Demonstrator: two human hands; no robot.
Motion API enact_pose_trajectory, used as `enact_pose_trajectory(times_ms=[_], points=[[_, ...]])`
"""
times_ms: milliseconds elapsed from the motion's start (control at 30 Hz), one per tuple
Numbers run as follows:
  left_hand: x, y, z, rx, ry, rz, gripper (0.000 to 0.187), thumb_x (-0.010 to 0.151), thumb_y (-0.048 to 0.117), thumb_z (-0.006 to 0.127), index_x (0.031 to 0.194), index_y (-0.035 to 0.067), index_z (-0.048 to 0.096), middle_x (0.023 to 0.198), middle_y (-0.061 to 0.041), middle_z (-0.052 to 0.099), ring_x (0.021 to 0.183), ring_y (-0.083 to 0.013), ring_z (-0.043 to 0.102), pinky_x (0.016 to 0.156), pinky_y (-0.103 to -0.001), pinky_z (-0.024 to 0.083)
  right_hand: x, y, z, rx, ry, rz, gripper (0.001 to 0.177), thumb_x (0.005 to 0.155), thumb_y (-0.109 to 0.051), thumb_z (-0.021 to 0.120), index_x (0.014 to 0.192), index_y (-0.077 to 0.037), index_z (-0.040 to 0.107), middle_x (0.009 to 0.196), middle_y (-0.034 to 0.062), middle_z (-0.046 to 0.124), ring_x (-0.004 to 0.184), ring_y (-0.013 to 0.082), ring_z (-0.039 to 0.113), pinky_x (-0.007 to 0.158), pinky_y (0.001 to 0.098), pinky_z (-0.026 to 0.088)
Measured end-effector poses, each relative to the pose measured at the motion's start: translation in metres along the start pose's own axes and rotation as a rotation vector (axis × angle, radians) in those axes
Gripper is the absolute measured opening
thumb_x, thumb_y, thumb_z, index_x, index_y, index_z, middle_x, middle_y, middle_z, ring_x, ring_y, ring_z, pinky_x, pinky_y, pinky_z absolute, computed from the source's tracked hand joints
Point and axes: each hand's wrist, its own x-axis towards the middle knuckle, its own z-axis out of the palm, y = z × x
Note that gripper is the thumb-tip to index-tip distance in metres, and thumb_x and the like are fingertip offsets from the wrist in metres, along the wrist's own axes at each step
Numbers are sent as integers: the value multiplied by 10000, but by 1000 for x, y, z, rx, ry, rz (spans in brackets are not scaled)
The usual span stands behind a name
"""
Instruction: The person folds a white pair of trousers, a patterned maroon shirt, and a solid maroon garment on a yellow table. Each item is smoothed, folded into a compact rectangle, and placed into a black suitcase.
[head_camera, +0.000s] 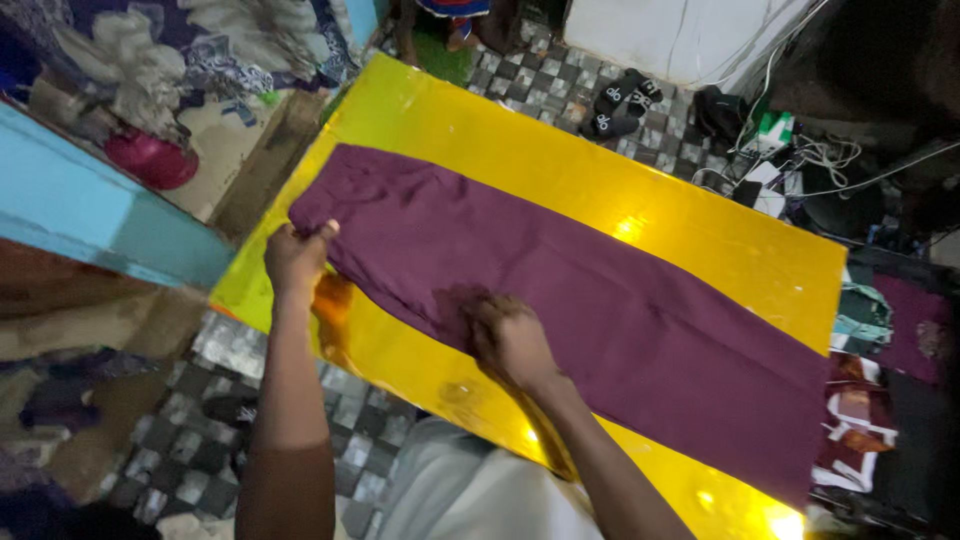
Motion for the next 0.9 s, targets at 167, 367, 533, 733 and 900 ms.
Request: enact_pose_trajectory(times_ms=[167, 367, 533, 733, 900], points=[[-10, 33, -33, -628, -279, -127, 815, 704, 510, 861, 1235, -36, 571, 1179, -175, 684, 900, -337, 700, 748, -495, 526, 8, 4, -2, 177, -128, 104, 87, 812, -113, 690, 862, -46, 668, 995, 139, 737, 1039, 340, 712, 892, 418, 567], [17, 37, -47, -1017, -650, -497, 736, 814, 709, 515, 1333, 191, 583, 1286, -62, 685, 1095, -287, 696, 851, -487, 584, 70, 20, 25, -213, 174, 365, 418, 927, -241, 695, 1296, -54, 637, 1299, 182, 627, 1265, 376, 531, 1076, 486, 436], [47, 16, -18, -1327, -995, -314, 500, 1008, 335, 627, 1437, 86, 566, 1440, -72, 605, 1275, -227, 609, 1075, -438, 515, 83, 38, 63, -456, 270, 368, 608, 947, -407, 646, 1445, -71, 552, 1547, 212, 459, 1473, 391, 335, 1193, 570, 238], [59, 24, -28, -1098, -890, -125, 645, 922, 273, 642, 1525, 199, 427, 1420, -52, 599, 1251, -197, 604, 1067, -405, 483, 74, 52, 59, -369, 271, 384, 582, 950, -364, 663, 1460, -103, 558, 1600, 186, 437, 1520, 380, 328, 1236, 564, 239], [94, 15, -33, -897, -1041, -30, 808, 896, 329, 665, 1620, 239, 316, 1395, -104, 572, 1215, -212, 598, 1017, -400, 490, 24, 68, 21, -354, 496, 553, 523, 944, -311, 726, 1400, -97, 587, 1579, 165, 476, 1534, 380, 371, 1261, 560, 285]])
